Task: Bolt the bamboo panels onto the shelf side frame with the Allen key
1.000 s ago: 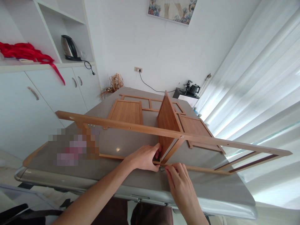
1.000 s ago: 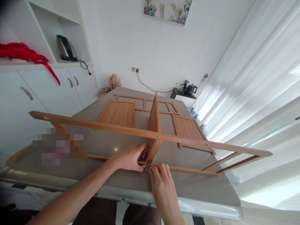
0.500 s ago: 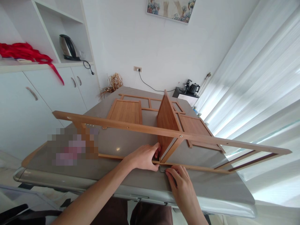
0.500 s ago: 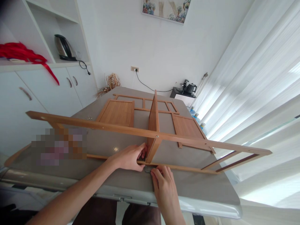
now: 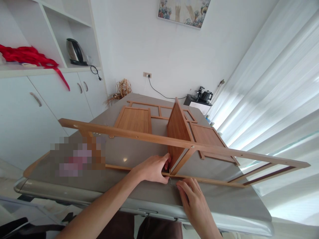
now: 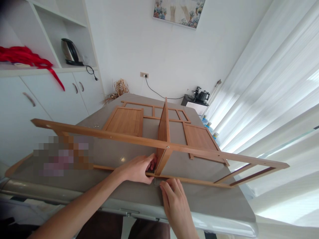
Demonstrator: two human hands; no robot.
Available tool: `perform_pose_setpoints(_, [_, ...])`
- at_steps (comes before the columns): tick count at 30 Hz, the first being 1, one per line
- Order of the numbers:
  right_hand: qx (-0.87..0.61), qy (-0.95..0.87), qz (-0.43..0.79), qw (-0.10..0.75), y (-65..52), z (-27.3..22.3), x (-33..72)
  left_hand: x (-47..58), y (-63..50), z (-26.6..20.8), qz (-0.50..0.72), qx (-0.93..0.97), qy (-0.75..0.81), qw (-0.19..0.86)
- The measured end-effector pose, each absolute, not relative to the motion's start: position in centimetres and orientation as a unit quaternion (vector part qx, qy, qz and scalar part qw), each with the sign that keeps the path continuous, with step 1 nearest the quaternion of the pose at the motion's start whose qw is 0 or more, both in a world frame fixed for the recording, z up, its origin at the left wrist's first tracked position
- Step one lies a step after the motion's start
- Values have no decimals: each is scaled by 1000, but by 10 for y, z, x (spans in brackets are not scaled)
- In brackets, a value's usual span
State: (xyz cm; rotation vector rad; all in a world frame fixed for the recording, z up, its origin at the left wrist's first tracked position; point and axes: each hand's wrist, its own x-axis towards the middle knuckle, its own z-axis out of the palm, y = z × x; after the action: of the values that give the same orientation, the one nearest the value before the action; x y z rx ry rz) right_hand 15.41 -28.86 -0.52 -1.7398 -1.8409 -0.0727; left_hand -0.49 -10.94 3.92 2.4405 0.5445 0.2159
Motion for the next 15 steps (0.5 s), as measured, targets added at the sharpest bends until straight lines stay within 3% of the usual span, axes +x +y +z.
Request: perform_pose_setpoints(15, [-658,-687,-67,302,-284,-5,146,-5,-110,41,78,923,216,310])
